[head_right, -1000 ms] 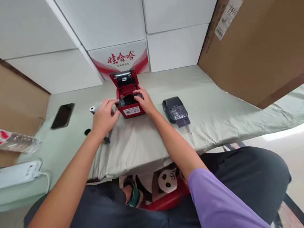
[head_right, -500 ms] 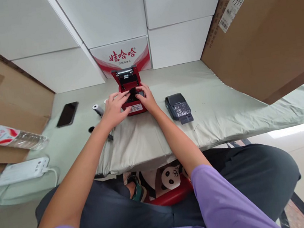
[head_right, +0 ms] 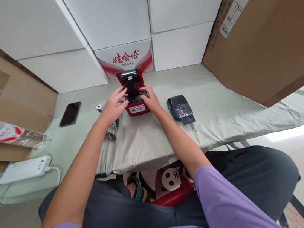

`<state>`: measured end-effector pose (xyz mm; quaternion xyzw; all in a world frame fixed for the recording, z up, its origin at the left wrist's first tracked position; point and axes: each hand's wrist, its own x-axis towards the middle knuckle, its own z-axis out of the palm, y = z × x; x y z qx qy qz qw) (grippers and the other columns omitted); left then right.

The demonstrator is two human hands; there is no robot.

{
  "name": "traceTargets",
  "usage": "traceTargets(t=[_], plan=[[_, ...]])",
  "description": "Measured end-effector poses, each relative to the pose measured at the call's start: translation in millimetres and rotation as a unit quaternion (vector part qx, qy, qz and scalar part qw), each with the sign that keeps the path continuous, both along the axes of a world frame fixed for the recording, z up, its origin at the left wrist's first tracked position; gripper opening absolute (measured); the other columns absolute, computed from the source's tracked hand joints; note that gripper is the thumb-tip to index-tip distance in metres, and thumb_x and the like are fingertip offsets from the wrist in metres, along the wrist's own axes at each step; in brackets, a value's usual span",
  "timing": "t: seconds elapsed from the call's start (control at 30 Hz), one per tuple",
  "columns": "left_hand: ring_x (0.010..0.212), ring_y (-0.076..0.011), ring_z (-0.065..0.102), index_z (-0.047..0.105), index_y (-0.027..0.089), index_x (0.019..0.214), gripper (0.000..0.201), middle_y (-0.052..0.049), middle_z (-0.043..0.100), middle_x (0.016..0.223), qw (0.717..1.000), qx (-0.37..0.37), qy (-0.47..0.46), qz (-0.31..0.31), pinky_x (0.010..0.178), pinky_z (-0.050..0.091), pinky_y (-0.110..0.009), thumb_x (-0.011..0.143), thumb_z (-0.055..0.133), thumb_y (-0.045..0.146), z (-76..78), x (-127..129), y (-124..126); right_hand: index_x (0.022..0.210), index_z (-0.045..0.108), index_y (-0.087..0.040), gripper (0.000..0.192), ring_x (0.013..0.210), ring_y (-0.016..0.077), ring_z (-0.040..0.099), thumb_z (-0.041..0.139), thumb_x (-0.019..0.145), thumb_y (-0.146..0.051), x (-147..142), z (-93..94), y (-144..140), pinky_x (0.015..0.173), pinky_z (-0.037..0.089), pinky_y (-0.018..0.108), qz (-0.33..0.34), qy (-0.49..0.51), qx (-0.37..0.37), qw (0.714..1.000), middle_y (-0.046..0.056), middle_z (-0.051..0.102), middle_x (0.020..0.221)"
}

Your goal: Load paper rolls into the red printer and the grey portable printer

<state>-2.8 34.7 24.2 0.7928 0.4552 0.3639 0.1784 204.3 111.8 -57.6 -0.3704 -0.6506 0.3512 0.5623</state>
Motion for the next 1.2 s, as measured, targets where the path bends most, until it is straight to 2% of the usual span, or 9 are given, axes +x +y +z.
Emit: traceTargets(t=[0.23,0.37,0.47,0.53,0.67,0.77,0.97,1.07,1.2], plan=[[0.154,-0.0300,0.043,0.057,0.021,0.153,0.058,-0.012,0.048,0.163,0.995,0.062,-0.061,-0.042,0.128,0.038,-0.046,0.096,0.054,0.031,6.7,0,6,0.109,0.065,-0.026,0.032,0.149,0.0291,0.046,0.062,0.077,-0.031,-1,3.5,-12,0.130,0.031,0.048,-0.019,-0.011,0.018,1.000,0.010,0.060,0.146],[0.154,-0.0316,0.042,0.055,0.027,0.154,0.054,-0.008,0.046,0.164,0.990,0.109,-0.081,-0.038,0.127,0.039,-0.048,0.102,0.054,0.040,33.1,-6,-6,0.112,0.065,-0.025,0.035,0.147,0.0297,0.048,0.062,0.078,-0.036,-2,3.6,-15,0.128,0.033,0.049,-0.027,-0.015,0.014,0.999,0.012,0.057,0.150],[0.142,-0.0285,0.056,0.062,0.032,0.145,0.043,-0.005,0.055,0.155,0.988,0.130,-0.075,0.036,0.114,0.053,-0.044,0.103,0.054,0.037,67.2,-18,-28,0.113,0.064,-0.026,0.036,0.145,0.0296,0.049,0.062,0.080,-0.039,0,2.3,-13,0.127,0.033,0.050,-0.023,-0.023,0.011,0.999,0.011,0.057,0.151],[0.121,-0.0238,0.067,0.074,0.029,0.127,0.033,-0.003,0.069,0.132,0.982,0.138,-0.058,0.112,0.102,0.059,-0.041,0.098,0.058,0.026,88.6,-30,-44,0.113,0.065,-0.026,0.035,0.144,0.0297,0.050,0.064,0.080,-0.040,2,0.6,-10,0.128,0.033,0.051,-0.020,-0.025,0.020,0.999,0.011,0.057,0.151],[0.098,-0.0204,0.070,0.080,0.027,0.102,0.018,-0.001,0.077,0.103,0.977,0.101,-0.012,0.187,0.092,0.061,-0.040,0.094,0.064,0.025,107.8,-65,-64,0.111,0.065,-0.027,0.034,0.145,0.0299,0.049,0.066,0.080,-0.042,5,-2.8,-5,0.128,0.033,0.053,-0.015,-0.026,0.039,0.999,0.010,0.059,0.149],[0.089,-0.0175,0.069,0.080,0.024,0.103,0.019,-0.001,0.079,0.103,0.971,0.093,-0.031,0.216,0.086,0.059,-0.036,0.091,0.065,0.024,97.7,-98,-65,0.109,0.066,-0.027,0.035,0.146,0.0313,0.048,0.069,0.082,-0.049,6,-3.9,-3,0.130,0.030,0.054,-0.011,-0.025,0.044,0.999,0.011,0.058,0.150],[0.084,-0.0118,0.067,0.065,0.018,0.097,0.008,-0.001,0.073,0.097,0.924,0.112,-0.113,0.349,0.080,0.056,-0.030,0.092,0.058,0.019,46.1,-154,-64,0.108,0.065,-0.028,0.041,0.146,0.0321,0.048,0.068,0.086,-0.061,3,-9.6,-1,0.130,0.030,0.053,-0.022,-0.021,0.056,0.998,0.010,0.058,0.147],[0.080,-0.0089,0.060,0.053,0.020,0.084,0.010,0.002,0.064,0.087,0.910,0.090,-0.069,0.398,0.079,0.053,-0.028,0.091,0.057,0.015,28.6,-158,-64,0.110,0.065,-0.028,0.043,0.146,0.0321,0.048,0.064,0.088,-0.065,0,-13.6,0,0.130,0.031,0.053,-0.032,-0.011,0.064,0.997,0.010,0.058,0.147],[0.080,-0.0093,0.056,0.049,0.021,0.086,0.017,0.003,0.059,0.086,0.902,0.075,-0.021,0.426,0.081,0.050,-0.030,0.086,0.063,0.012,19.1,-152,-58,0.111,0.064,-0.028,0.046,0.147,0.0324,0.047,0.063,0.088,-0.068,0,-15.1,0,0.130,0.030,0.054,-0.031,-0.011,0.068,0.997,0.009,0.057,0.147]])
